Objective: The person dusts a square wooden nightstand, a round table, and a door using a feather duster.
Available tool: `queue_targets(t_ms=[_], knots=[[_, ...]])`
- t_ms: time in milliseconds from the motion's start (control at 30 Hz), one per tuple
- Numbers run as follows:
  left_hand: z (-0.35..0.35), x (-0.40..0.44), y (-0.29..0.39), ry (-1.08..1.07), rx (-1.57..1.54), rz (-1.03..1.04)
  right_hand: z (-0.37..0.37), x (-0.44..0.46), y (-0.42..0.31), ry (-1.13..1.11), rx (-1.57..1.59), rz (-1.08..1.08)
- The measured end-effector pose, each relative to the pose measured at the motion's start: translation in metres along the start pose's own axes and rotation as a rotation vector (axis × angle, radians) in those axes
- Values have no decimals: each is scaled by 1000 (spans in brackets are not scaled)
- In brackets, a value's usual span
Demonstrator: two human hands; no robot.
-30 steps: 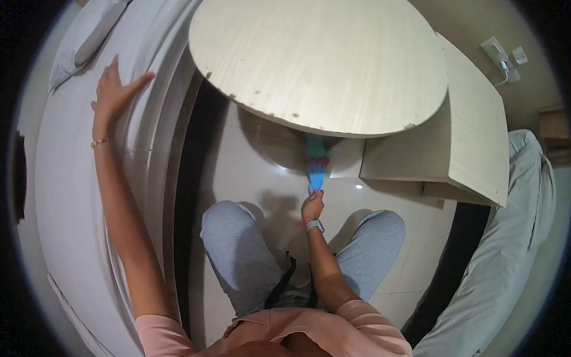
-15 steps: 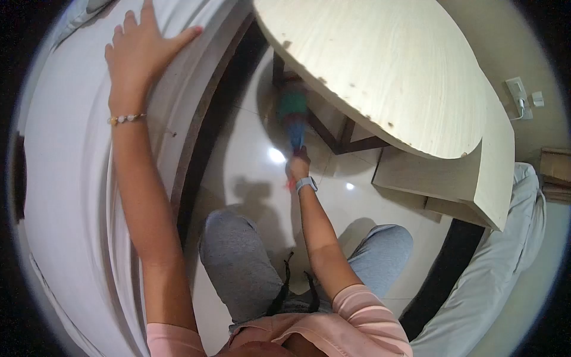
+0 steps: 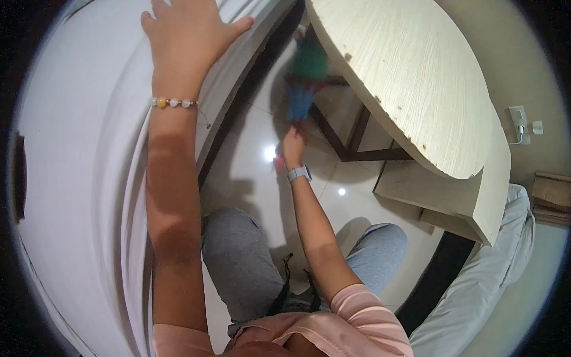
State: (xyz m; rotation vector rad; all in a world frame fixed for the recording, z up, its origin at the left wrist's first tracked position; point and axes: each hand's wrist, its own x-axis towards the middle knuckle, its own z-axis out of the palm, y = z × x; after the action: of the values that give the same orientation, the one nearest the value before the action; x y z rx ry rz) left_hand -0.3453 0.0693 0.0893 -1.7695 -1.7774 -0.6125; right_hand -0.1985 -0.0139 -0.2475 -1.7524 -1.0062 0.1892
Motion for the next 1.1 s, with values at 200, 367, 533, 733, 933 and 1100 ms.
queue_targets(t_ms=[200, 367, 533, 733, 933, 1100], knots=[[-20, -1, 5, -63, -7, -23, -67, 52, -77, -97, -128, -5], [-21, 0, 5, -67, -9, -21, -97, 98, -60, -127, -356, -247], [70, 20, 0, 663, -283, 61, -116, 115, -29, -339, -681, -456], [-25, -2, 13, -111, -10, -22, -98, 128, 13, -485, -681, -422], [17, 6, 11, 357, -757, -49, -91, 98, -4, -698, -736, -24], [-24, 2, 17, -153, 30, -40, -83, 73, 57, -629, -764, 18]])
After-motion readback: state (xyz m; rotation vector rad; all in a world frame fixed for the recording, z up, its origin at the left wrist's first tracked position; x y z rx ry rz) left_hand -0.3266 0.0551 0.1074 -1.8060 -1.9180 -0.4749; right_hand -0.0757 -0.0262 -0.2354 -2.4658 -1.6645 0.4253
